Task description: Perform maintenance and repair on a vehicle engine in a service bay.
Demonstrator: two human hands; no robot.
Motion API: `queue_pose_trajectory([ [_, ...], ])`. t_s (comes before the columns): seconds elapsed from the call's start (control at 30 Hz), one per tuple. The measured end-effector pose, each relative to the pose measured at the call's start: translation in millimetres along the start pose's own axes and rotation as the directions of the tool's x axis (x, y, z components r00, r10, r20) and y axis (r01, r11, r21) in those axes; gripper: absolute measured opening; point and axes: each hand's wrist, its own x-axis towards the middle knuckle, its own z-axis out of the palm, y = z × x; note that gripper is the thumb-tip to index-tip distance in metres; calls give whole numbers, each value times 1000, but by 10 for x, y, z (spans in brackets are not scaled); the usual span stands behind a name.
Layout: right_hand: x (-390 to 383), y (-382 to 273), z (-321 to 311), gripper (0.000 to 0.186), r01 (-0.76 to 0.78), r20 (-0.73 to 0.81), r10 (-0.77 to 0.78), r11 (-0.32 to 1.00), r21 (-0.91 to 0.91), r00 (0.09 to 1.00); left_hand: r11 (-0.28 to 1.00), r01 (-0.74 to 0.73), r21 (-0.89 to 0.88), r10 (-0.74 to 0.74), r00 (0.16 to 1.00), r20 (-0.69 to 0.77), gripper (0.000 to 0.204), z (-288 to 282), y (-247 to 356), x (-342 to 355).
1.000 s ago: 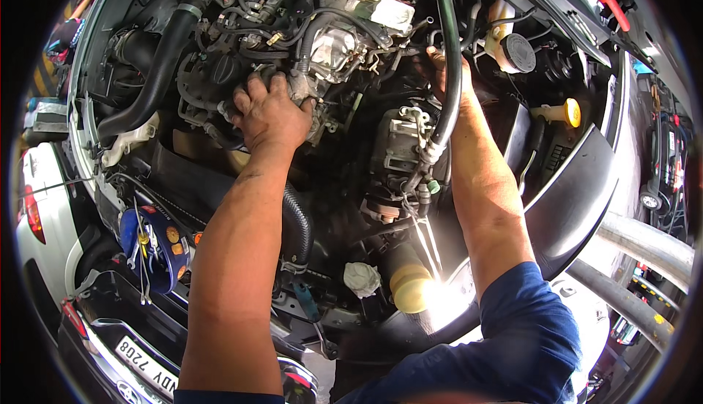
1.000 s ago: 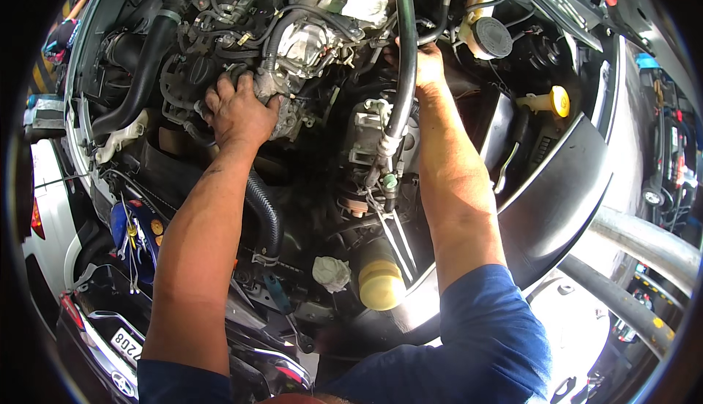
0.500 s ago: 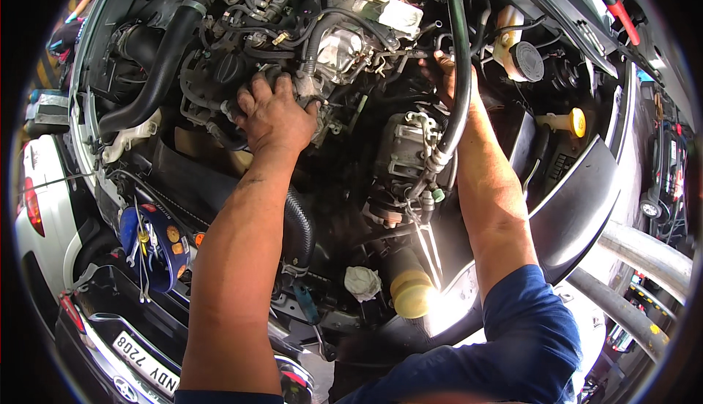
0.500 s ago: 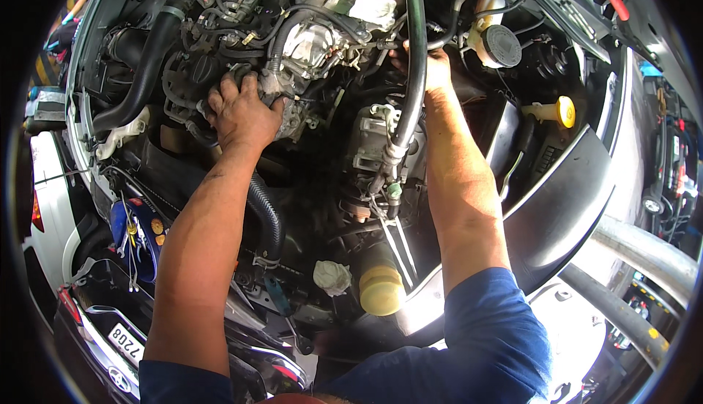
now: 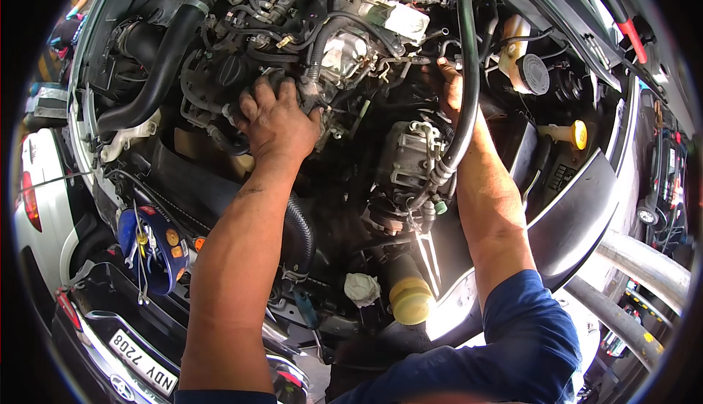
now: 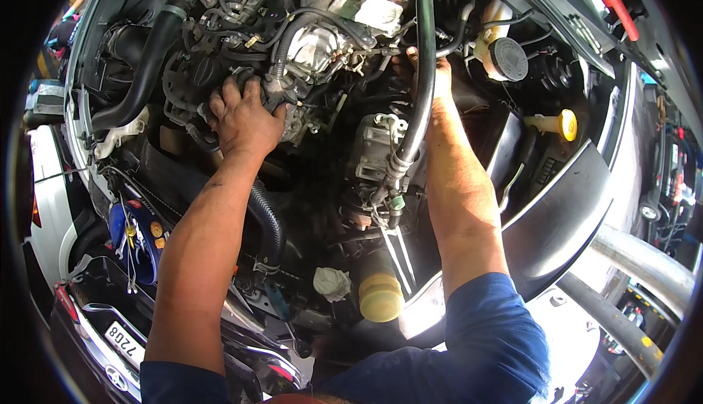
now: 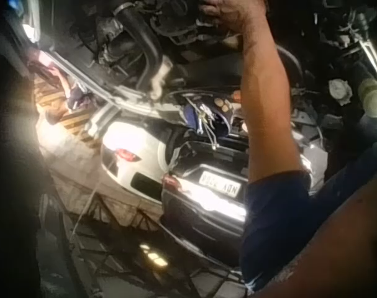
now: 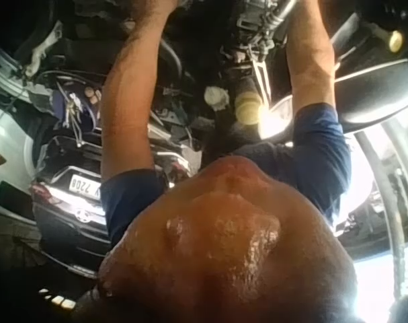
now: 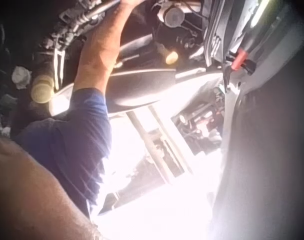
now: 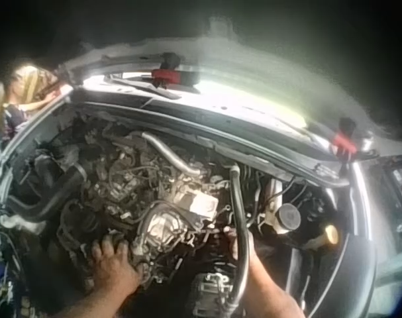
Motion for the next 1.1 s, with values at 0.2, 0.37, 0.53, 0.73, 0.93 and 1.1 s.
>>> queue_pose_trajectory([
  [0.2, 74, 60, -87, 24, 33, 25, -29, 983, -183, 999, 1000, -5, -20, 5, 1000, -8, 70, -10, 23, 7],
  [0.37, 97, 141, 51, 28, 28, 40, -18, 967, -252, 999, 1000, -4, -10, 4, 1000, 0, 68, -7, -27, -3],
  [0.53, 334, 295, -206, 15, -19, -95, 8, 993, -116, 995, 1000, -7, -16, 7, 1000, -4, 69, 1, 23, -6],
  [0.73, 495, 345, -406, 23, 31, 19, -26, 933, -358, 999, 999, -11, -37, 9, 998, -61, 70, 26, 46, -12],
  [0.93, -298, -40, 445, 15, -5, -61, -4, 988, -157, 998, 998, 9, -66, -11, 999, -37, 68, 72, -150, -34],
  [1.1, 6, -48, 7, 14, 47, -25, -54, 973, -225, 998, 987, -64, -149, 47, 992, -116, 65, 137, -81, 13],
])
